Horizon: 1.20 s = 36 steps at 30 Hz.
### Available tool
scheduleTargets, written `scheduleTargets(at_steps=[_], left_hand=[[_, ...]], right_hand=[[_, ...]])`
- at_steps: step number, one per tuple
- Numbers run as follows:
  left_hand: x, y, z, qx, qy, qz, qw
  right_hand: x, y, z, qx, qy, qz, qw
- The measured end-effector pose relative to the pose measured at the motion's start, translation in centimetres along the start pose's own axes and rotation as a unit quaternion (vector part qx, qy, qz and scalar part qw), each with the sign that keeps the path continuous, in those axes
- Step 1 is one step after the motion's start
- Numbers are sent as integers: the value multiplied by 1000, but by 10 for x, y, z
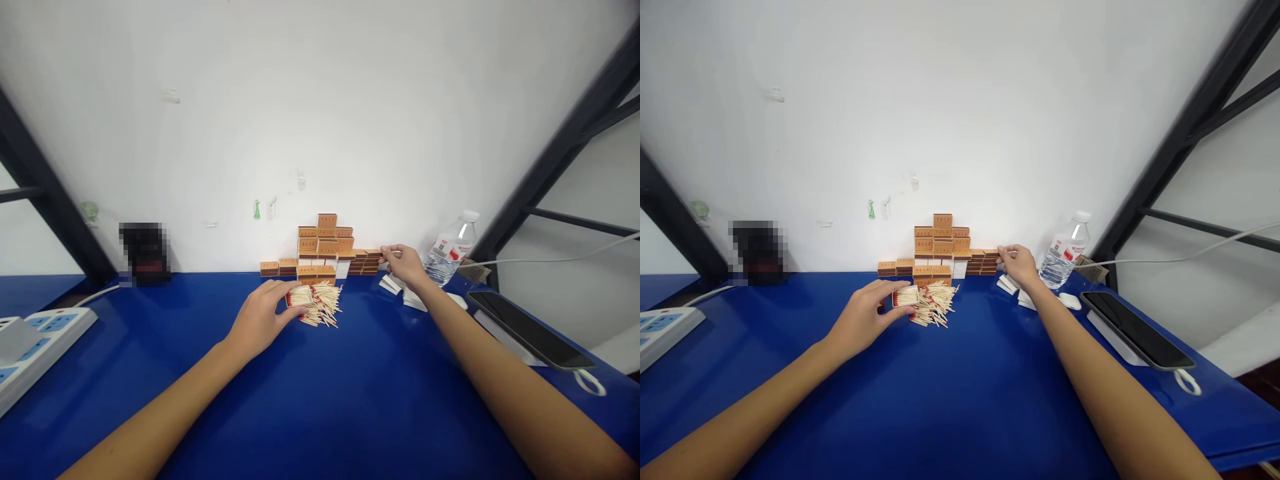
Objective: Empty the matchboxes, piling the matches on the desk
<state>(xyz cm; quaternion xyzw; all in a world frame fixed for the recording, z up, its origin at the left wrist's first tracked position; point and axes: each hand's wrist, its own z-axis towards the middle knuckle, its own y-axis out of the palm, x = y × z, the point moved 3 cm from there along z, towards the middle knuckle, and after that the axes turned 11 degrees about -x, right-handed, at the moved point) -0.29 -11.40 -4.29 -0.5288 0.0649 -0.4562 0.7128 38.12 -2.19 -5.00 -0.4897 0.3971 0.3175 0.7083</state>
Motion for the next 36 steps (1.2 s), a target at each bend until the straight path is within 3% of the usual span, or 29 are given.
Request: scheduleTargets(at_steps=[6, 9, 11, 12, 13, 16, 19, 26, 32, 36], left_hand=[[-5, 4, 0, -11, -25, -16, 1000], [-5, 6, 0, -27, -33, -21, 999], [-4, 5, 0, -36, -28, -16, 999], [-3, 5, 0, -40, -23, -12, 999], [-1, 5, 0, -46, -15, -10, 999], [3, 6, -1, -60, 15, -13, 998], [7, 7, -2, -68, 33, -9, 997], [9, 11, -2, -88, 42, 8, 995], [12, 10, -2, -86, 52, 26, 995], [11, 3, 0, -57, 61, 65, 994]], right_hand=[[-5, -11, -11, 4, -34, -138, 990], [-27, -9, -32, 65, -94, -210, 971], [-46, 7, -53, 65, -137, -188, 970], [-55, 19, -65, 39, -154, -145, 977], [-63, 36, -76, -36, -159, -96, 982], [-81, 85, -108, -247, -146, 9, 958], [-87, 109, -126, -342, -111, 65, 931], [-83, 106, -130, -376, -41, 107, 920], [-87, 107, -134, -396, -45, 93, 913], [-88, 107, -134, -356, -68, 92, 927]])
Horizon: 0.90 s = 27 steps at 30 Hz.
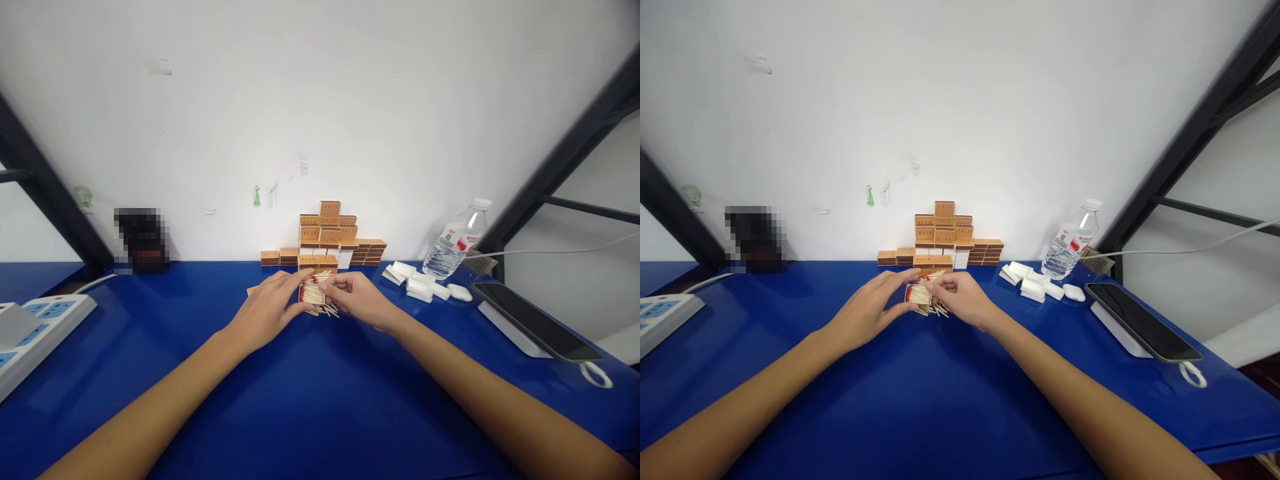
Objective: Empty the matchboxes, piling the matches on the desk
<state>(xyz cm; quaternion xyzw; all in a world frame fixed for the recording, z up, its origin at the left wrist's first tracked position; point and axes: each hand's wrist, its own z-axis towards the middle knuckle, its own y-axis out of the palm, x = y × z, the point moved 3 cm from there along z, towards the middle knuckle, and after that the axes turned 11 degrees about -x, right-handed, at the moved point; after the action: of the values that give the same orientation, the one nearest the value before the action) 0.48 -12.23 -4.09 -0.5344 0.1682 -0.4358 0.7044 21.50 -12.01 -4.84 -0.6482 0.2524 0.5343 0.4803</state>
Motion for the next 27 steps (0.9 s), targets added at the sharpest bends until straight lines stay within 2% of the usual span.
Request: scheduleTargets(at_steps=[2, 4, 8, 11, 19, 27], left_hand=[[-5, -9, 0, 18, -13, 48, 999], [-13, -20, 0, -2, -35, 104, 994], [-36, -33, -4, -144, -123, 178, 966], [-50, -36, -9, -194, -167, 169, 952], [-66, -29, -13, -207, -175, 122, 955], [-62, -26, -10, -169, -135, 146, 965]], right_hand=[[3, -1, 0, 39, -17, -30, 999], [7, -3, 0, 71, -28, -86, 993], [11, -3, -1, 88, -57, -216, 971], [8, -3, -3, 92, -102, -275, 951], [2, -6, -8, 67, -204, -375, 902], [-14, -7, -18, 80, -274, -416, 864]])
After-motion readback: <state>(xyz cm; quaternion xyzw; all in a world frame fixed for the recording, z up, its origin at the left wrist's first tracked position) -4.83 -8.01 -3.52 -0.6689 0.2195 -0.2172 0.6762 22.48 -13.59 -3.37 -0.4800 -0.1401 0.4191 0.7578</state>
